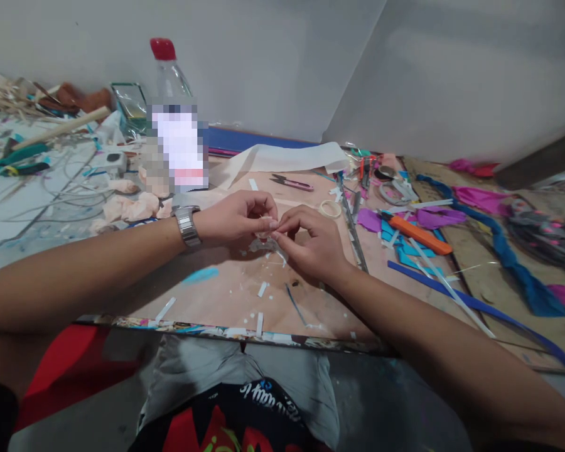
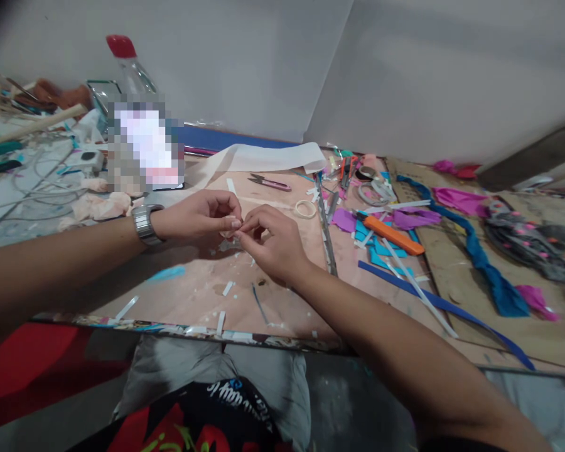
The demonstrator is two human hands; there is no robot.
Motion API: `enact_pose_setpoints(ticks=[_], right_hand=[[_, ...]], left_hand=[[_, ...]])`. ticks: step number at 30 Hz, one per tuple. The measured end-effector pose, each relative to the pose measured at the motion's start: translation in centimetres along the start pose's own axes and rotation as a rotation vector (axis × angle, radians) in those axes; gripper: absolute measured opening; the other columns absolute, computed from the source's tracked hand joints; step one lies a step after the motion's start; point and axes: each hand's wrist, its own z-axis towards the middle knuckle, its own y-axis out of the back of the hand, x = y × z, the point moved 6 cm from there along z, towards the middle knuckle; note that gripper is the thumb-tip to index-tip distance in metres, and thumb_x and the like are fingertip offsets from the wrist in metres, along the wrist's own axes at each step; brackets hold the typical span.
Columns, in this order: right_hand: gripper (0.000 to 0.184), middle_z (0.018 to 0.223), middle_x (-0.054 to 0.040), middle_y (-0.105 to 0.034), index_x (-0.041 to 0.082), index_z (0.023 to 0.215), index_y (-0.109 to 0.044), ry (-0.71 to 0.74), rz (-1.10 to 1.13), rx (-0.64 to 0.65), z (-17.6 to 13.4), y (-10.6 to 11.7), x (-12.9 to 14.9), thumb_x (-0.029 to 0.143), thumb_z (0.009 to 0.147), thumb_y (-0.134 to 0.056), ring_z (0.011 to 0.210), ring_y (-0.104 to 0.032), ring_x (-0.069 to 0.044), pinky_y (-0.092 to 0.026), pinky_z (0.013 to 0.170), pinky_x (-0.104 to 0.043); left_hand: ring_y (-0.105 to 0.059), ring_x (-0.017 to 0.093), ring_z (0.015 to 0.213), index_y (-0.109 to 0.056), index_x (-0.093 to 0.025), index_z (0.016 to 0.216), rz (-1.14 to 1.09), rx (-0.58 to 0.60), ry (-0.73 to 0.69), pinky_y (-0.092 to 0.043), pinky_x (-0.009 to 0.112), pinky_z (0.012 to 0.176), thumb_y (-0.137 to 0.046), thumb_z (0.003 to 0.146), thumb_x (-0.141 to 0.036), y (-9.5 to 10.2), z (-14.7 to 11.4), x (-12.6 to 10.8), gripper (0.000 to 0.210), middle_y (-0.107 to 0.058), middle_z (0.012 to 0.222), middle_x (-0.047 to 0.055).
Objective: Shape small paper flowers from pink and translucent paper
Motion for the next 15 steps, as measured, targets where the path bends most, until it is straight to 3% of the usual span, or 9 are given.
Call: enact_pose_setpoints(ticks=[9,15], right_hand=[[0.015,0.084,-0.0014,-0.07,0.022,0.077,-0.065,-0.088,0.085,-0.047,-0.1,0.0,-0.9,0.023,0.086,-0.077,0.075,-0.064,-0.015,-0.053,0.069,-0.031],[0.014,0.081,0.0006,-0.068,0.021,0.083,-0.065,-0.234,0.14,-0.026,-0.4,-0.4,-2.0,0.028,0.086,-0.078,0.071,-0.062,-0.014,-0.05,0.066,-0.029]], left_hand=[[-0.066,0.01,0.072,-0.069,-0.013,0.093,0.023,-0.023,-0.019,-0.054,0.022,0.066,-0.081,0.09,-0.037,0.3,0.0,-0.3,0.026,-0.072,0.084,0.004],[-0.065,0.01,0.068,-0.07,-0.013,0.09,-0.003,-0.022,-0.005,-0.054,0.021,0.063,-0.083,0.088,-0.039,0.3,-0.1,-0.6,0.03,-0.073,0.078,0.004]])
